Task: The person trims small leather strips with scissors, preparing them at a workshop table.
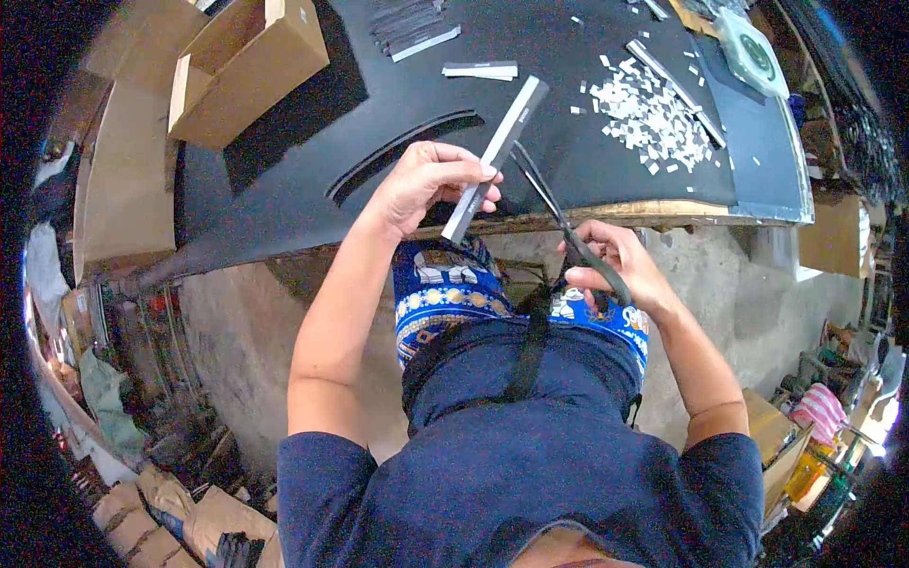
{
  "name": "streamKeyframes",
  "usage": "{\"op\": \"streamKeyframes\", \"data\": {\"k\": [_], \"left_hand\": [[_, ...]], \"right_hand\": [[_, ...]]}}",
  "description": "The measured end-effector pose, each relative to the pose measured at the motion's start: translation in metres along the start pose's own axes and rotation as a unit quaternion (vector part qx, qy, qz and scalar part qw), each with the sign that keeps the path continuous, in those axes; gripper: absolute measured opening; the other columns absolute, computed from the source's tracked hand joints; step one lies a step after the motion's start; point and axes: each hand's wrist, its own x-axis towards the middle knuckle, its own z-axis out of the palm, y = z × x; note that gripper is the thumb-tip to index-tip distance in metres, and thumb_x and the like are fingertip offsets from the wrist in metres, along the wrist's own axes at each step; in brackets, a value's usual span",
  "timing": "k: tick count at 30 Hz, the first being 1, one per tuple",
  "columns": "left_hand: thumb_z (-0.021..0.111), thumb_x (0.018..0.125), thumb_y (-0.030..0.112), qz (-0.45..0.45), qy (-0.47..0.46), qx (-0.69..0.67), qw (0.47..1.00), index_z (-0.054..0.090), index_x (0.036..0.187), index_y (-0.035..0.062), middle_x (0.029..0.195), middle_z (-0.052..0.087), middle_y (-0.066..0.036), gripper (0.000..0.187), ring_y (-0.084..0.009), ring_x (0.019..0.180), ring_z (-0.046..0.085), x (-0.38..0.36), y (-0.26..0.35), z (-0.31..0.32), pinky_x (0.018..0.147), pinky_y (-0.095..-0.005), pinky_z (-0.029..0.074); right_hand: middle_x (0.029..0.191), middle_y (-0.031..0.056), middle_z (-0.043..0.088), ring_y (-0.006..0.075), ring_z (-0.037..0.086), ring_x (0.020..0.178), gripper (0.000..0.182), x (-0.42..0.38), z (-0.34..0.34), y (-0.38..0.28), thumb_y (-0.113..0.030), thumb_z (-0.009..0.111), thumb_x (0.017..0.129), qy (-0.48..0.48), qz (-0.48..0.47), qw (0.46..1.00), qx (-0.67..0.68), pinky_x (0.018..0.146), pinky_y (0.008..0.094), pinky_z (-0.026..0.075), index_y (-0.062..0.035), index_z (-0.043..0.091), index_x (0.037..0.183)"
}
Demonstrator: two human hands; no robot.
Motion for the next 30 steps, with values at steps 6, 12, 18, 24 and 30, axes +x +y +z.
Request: {"op": "streamKeyframes", "data": {"k": [6, 12, 18, 24, 30], "left_hand": [[0.071, 0.08, 0.014, -0.035, -0.047, 0.038, 0.998, 0.07, 0.084, -0.0021, 0.076, 0.07, -0.012, 0.016, -0.0175, 0.062, 0.068, 0.002, 0.006, 0.002, 0.06, -0.0256, 0.055], [0.072, 0.08, 0.015, -0.055, -0.067, 0.043, 0.995, 0.07, 0.085, -0.0013, 0.076, 0.07, -0.013, 0.017, -0.017, 0.061, 0.068, 0.003, 0.009, 0.0, 0.058, -0.0259, 0.055], [0.072, 0.079, 0.016, -0.056, -0.079, 0.045, 0.994, 0.07, 0.087, -0.0011, 0.077, 0.07, -0.012, 0.019, -0.0169, 0.061, 0.068, 0.005, 0.007, -0.001, 0.059, -0.0251, 0.055], [0.072, 0.079, 0.016, -0.056, -0.078, 0.061, 0.994, 0.07, 0.087, -0.0007, 0.077, 0.071, -0.012, 0.018, -0.0166, 0.063, 0.068, 0.004, 0.009, 0.0, 0.06, -0.0247, 0.056], [0.073, 0.078, 0.016, -0.06, -0.082, 0.063, 0.993, 0.07, 0.086, -0.0005, 0.077, 0.071, -0.012, 0.019, -0.0162, 0.062, 0.068, 0.005, 0.01, -0.001, 0.06, -0.0242, 0.055]], "right_hand": [[0.068, 0.0016, 0.061, 0.0077, 0.054, 0.046, 0.044, 0.018, 0.009, -0.003, -0.025, 0.081, 0.076, -0.019, -0.013, 0.999, 0.026, 0.041, 0.0218, 0.039, -0.0034, 0.056, 0.106], [0.068, 0.0017, 0.062, 0.0083, 0.053, 0.045, 0.044, 0.026, 0.011, -0.01, -0.027, 0.083, 0.074, -0.019, -0.019, 1.0, 0.003, 0.039, 0.0224, 0.038, -0.0039, 0.057, 0.103], [0.065, 0.0015, 0.061, 0.0086, 0.054, 0.046, 0.046, 0.028, 0.013, -0.011, -0.029, 0.084, 0.073, -0.008, -0.018, 1.0, -0.013, 0.039, 0.0231, 0.038, -0.0039, 0.058, 0.102], [0.065, 0.0016, 0.06, 0.0081, 0.053, 0.046, 0.046, 0.03, 0.013, -0.013, -0.029, 0.084, 0.073, 0.001, -0.012, 1.0, -0.029, 0.04, 0.0226, 0.037, -0.0036, 0.058, 0.102], [0.065, 0.0011, 0.06, 0.0079, 0.052, 0.045, 0.046, 0.032, 0.013, -0.011, -0.028, 0.083, 0.074, -0.003, -0.015, 1.0, -0.018, 0.04, 0.0224, 0.037, -0.0033, 0.058, 0.103]]}}
